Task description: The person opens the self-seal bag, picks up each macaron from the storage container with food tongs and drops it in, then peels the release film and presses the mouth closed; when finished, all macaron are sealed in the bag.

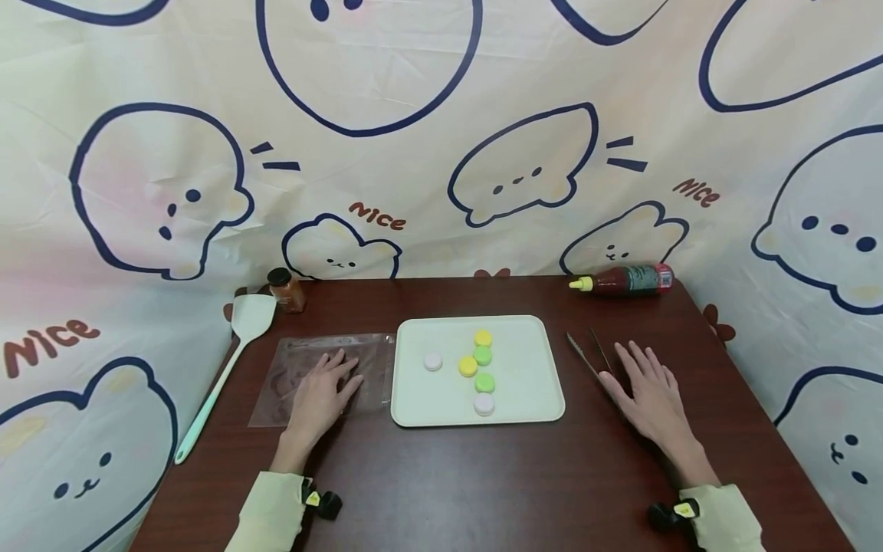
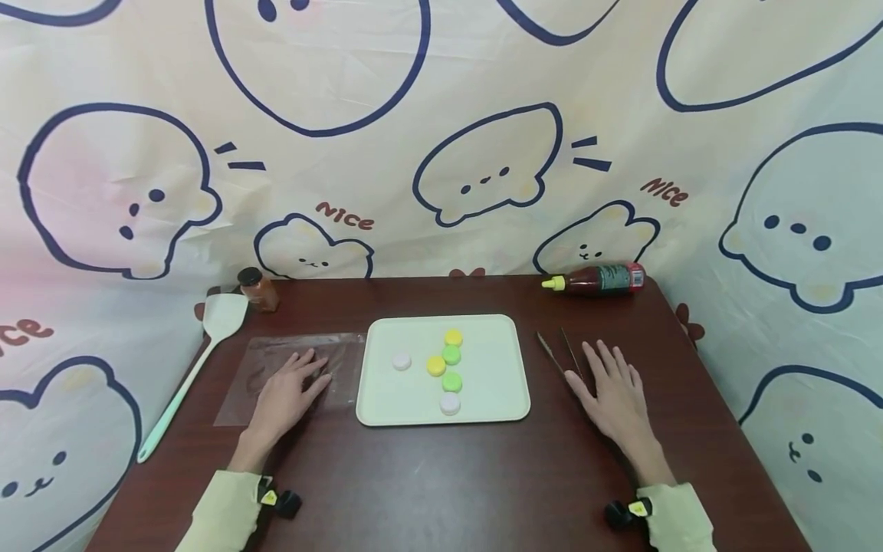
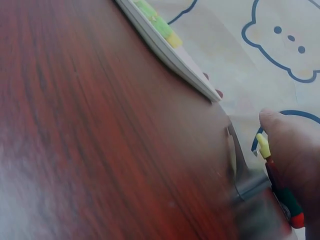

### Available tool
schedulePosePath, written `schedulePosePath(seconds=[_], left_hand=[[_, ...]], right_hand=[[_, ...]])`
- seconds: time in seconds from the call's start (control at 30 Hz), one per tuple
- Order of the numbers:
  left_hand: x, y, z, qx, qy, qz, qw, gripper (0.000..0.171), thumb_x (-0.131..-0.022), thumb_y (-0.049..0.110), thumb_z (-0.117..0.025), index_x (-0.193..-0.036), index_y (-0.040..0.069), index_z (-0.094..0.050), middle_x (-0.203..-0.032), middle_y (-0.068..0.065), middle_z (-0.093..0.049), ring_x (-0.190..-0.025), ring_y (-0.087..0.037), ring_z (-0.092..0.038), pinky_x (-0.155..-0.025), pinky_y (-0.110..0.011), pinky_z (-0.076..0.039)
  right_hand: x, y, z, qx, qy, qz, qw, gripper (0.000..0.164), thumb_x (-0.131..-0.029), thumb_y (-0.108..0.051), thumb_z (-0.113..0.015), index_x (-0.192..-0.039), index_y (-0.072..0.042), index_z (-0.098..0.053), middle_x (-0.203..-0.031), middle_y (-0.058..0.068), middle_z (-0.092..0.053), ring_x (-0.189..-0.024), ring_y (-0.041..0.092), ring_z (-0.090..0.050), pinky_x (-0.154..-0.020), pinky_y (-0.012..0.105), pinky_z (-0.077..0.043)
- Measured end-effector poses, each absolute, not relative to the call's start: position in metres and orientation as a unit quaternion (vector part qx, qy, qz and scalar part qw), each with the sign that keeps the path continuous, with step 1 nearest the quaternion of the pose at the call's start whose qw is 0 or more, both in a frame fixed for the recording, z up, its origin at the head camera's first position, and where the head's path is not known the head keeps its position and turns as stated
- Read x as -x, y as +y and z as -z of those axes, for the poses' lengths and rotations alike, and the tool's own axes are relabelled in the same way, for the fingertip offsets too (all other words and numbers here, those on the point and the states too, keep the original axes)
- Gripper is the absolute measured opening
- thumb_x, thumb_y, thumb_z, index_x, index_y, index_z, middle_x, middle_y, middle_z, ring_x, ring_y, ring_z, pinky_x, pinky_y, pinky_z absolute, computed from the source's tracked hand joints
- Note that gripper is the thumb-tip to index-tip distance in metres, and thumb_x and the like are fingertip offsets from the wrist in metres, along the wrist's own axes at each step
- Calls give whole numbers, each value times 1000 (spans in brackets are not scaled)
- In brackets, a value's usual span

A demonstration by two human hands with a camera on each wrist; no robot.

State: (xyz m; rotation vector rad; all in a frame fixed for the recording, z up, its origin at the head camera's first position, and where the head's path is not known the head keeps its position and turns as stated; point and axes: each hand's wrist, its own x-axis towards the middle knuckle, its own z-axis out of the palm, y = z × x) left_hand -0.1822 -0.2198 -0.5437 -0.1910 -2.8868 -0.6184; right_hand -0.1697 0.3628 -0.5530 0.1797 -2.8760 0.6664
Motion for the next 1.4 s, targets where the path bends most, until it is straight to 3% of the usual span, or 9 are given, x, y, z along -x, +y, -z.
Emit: schedulePosePath(seconds=[0.53, 0.77, 1.0, 1.23, 1.4], left_hand=[[185, -218, 544, 23, -962, 250, 106, 28, -101, 24, -71, -122, 6, -78, -142, -18, -64, -139, -41, -54, -100, -67, -50], [187, -220, 546, 15, -956, 257, 141, 25, -101, 23, -71, -116, 5, -80, -131, -18, -71, -127, -41, -64, -95, -63, -54], [188, -224, 546, 26, -941, 279, 187, 20, -100, 21, -73, -113, 9, -81, -121, -14, -76, -94, -37, -76, -68, -55, -60], [188, -224, 544, 31, -935, 288, 203, 18, -99, 19, -74, -112, 10, -81, -114, -15, -78, -80, -33, -76, -59, -50, -58], [188, -223, 543, 39, -932, 290, 212, 17, -98, 17, -74, -111, 9, -81, -101, -13, -79, -63, -23, -70, -52, -42, -53]], right_hand=[[177, 344, 561, -54, -975, -206, 60, 96, -101, -62, -57, -162, 5, -26, -165, 32, -28, -154, 50, -21, -116, 73, -21], [178, 338, 561, -59, -975, -196, 83, 77, -105, -47, -60, -150, 14, -43, -157, 37, -38, -147, 55, -33, -112, 73, -30], [181, 328, 560, -40, -970, -218, 105, 60, -106, -35, -61, -138, 16, -55, -149, 38, -46, -141, 54, -42, -109, 72, -37], [179, 322, 564, -27, -962, -232, 139, 49, -105, -26, -66, -130, 15, -60, -145, 36, -51, -132, 53, -52, -98, 71, -47], [177, 321, 566, -27, -958, -231, 170, 43, -104, -21, -66, -126, 15, -61, -141, 36, -55, -122, 55, -58, -89, 70, -51]])
